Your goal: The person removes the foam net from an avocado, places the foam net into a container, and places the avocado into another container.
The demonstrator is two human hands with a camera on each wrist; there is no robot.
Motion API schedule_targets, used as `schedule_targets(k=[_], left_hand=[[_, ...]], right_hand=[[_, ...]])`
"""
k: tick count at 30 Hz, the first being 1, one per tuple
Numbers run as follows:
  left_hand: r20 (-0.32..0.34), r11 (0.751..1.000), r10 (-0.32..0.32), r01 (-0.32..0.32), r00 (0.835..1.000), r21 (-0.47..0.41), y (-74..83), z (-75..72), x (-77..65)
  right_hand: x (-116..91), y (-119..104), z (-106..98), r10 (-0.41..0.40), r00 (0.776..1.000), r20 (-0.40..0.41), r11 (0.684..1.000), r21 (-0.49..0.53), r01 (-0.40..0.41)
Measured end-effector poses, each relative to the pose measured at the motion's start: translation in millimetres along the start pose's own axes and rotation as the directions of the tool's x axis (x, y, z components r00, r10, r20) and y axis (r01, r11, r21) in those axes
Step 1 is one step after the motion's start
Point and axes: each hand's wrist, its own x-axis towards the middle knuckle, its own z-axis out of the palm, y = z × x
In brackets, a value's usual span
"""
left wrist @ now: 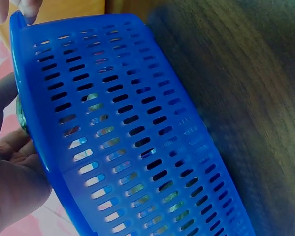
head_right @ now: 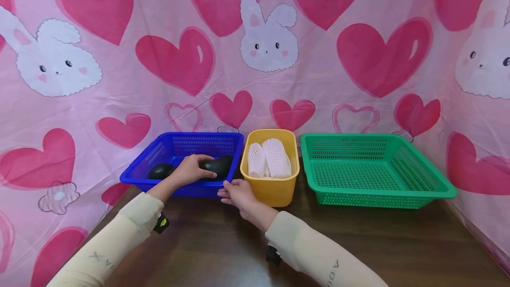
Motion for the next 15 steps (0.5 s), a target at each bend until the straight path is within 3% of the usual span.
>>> schedule_targets(k=[15], left_hand=[[0.091, 0.996, 0.020, -0.028, 0.996, 0.081, -5.9, 5.8, 5.9]], right_hand=[[1.1, -1.7, 3.2, 0.042, 0.998, -0.038, 0.998, 0.046, -0.040]])
